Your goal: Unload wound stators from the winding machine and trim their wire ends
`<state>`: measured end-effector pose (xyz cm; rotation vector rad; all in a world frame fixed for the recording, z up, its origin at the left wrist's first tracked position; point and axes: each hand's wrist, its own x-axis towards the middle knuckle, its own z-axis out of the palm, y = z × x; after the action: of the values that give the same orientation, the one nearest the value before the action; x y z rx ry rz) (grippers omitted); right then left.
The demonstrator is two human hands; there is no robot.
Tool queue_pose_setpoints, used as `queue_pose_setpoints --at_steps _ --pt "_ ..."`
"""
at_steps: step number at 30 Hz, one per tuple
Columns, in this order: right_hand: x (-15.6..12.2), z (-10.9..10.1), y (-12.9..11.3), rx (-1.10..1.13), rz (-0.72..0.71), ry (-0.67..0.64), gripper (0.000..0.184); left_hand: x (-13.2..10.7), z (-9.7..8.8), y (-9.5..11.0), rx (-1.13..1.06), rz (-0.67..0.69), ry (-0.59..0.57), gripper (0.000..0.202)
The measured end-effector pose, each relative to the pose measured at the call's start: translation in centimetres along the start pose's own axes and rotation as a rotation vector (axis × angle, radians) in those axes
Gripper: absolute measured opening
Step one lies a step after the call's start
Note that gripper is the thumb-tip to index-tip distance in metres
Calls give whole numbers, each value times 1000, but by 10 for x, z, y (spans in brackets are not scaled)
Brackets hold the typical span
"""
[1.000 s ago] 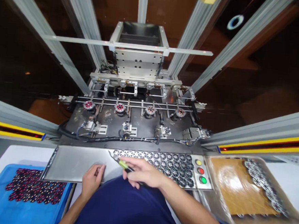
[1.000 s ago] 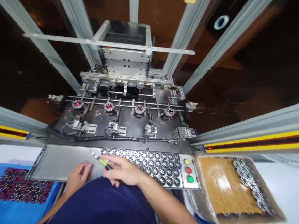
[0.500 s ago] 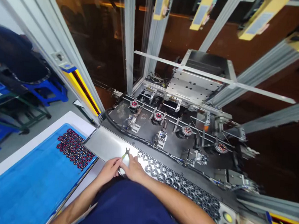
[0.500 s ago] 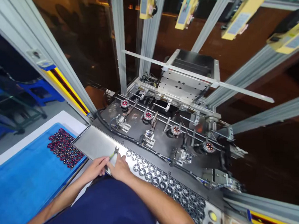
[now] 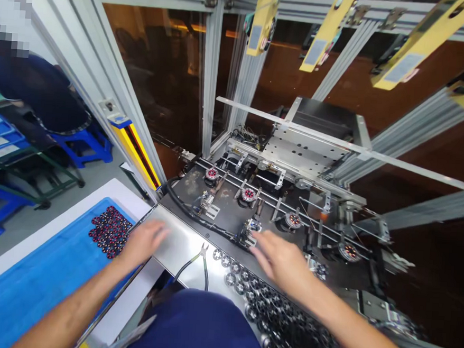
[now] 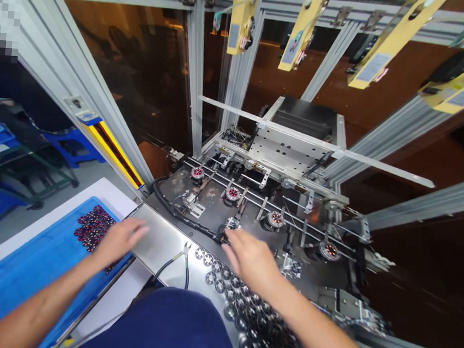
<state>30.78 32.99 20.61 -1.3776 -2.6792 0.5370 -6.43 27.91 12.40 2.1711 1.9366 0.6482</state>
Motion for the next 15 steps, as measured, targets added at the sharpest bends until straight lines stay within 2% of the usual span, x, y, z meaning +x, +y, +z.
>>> queue_pose_setpoints --at_steps 2,3,5,7,9,12,15 --pt "12 -22 31 -111 -27 122 42 54 -32 -7 64 48 57 39" --pt "24 -29 44 -145 -32 152 40 84 -42 -7 89 91 59 41" --pt "53 -35 67 -179 -40 166 36 145 -47 0 128 209 11 42" --pt "84 -33 83 -198 -65 157 31 196 -35 11 161 331 -75 39" --pt "111 -23 94 -207 -94 139 28 232 -13 21 196 413 -152 36" --pt "137 -3 107 -206 -119 110 29 259 22 25 247 470 -236 38" --pt "148 17 117 -190 -124 96 32 268 42 18 283 483 -287 40"
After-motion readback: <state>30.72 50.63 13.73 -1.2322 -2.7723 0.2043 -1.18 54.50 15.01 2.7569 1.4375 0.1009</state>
